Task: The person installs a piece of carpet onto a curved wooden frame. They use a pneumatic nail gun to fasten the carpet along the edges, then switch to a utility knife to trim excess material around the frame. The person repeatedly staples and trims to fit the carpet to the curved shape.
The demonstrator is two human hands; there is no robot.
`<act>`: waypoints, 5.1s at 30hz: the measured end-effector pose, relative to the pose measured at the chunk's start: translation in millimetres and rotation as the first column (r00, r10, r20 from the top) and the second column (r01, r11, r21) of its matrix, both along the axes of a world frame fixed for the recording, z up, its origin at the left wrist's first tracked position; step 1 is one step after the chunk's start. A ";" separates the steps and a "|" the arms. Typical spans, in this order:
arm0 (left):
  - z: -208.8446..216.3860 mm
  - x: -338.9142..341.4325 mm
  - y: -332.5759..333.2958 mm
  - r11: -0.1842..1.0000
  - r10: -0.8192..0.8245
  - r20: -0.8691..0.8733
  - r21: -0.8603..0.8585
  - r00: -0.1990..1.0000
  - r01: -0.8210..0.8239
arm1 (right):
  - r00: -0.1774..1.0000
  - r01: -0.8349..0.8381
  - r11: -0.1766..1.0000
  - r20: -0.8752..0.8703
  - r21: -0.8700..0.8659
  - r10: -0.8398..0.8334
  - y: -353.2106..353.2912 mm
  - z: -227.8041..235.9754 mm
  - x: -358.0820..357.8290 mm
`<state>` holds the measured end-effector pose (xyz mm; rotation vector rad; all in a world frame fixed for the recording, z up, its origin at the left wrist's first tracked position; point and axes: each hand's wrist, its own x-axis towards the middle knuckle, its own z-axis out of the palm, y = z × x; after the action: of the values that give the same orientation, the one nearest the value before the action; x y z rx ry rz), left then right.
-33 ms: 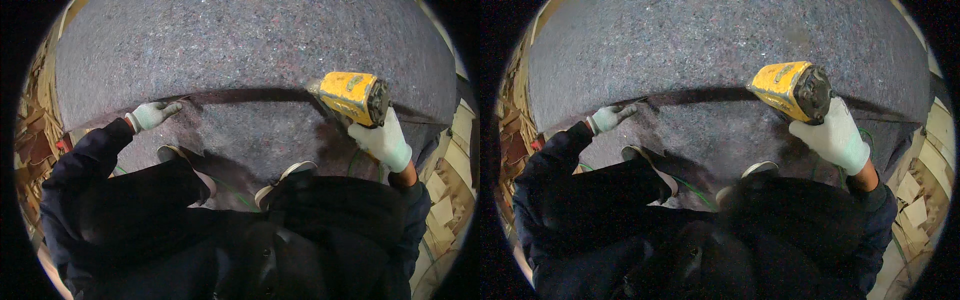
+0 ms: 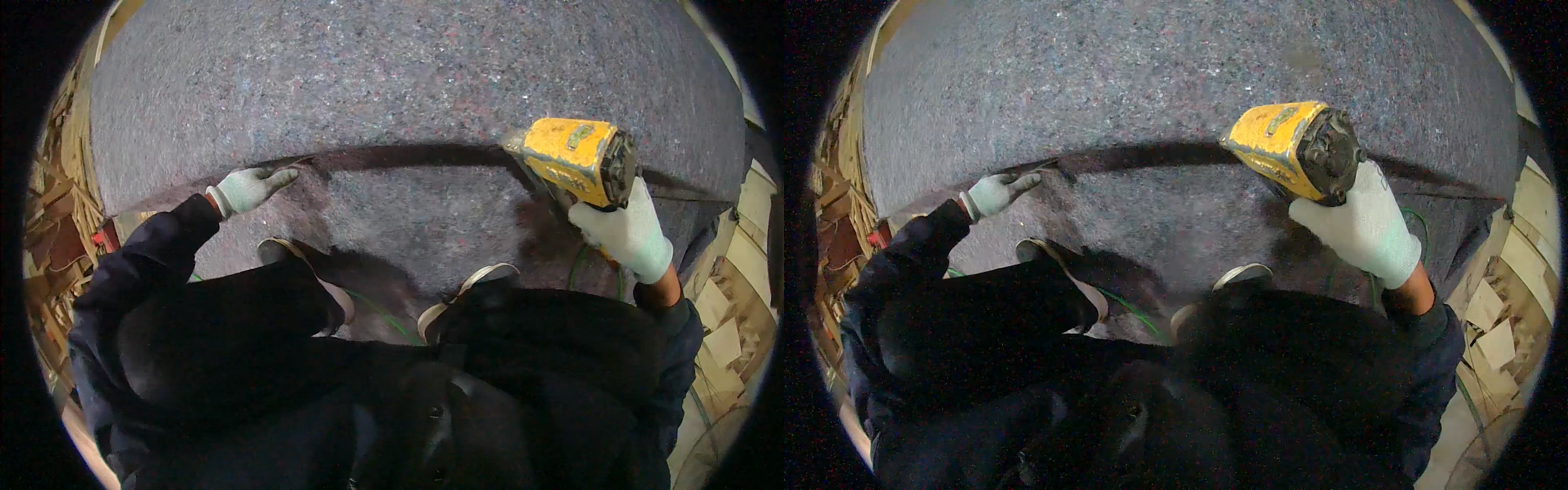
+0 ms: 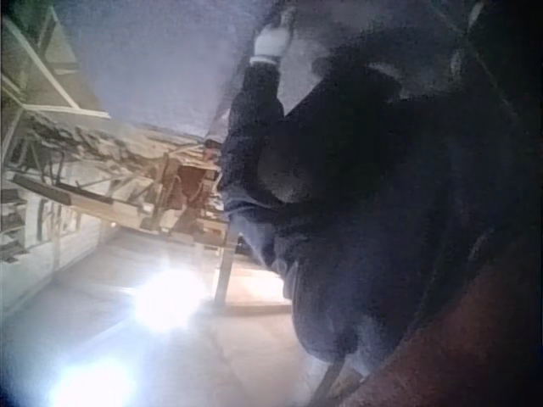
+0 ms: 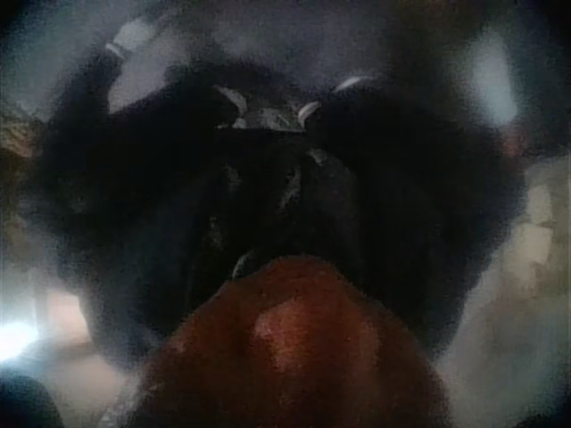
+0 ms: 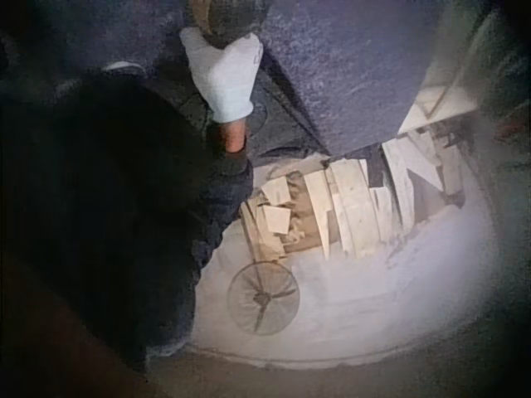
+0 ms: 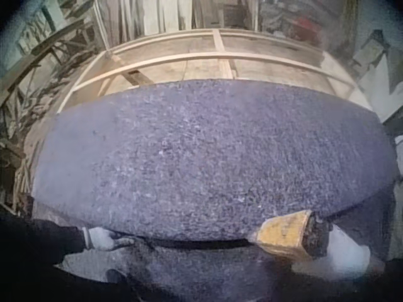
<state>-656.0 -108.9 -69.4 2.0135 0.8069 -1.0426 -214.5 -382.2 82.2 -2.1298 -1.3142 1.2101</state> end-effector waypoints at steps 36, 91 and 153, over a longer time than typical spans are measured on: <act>-160.5 -189.5 14.8 0.605 0.677 0.662 -0.253 0.321 -0.755 | 0.987 0.142 0.977 -0.049 -0.160 -0.152 62.3 27.0 -101.4; -97.7 -121.5 -14.7 0.256 0.923 0.381 -0.497 0.057 -0.829 | 0.960 -0.179 0.981 0.205 -0.072 0.191 139.4 -3.9 -288.5; -46.0 -267.0 58.5 -0.222 0.522 0.624 -0.559 -0.582 -0.799 | 0.993 -0.091 0.993 -0.086 -0.069 0.085 200.4 -28.0 -381.0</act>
<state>-923.1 -50.5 -115.4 0.8129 1.5407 1.2195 -595.5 -181.8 54.1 -2.0658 -1.3594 1.3869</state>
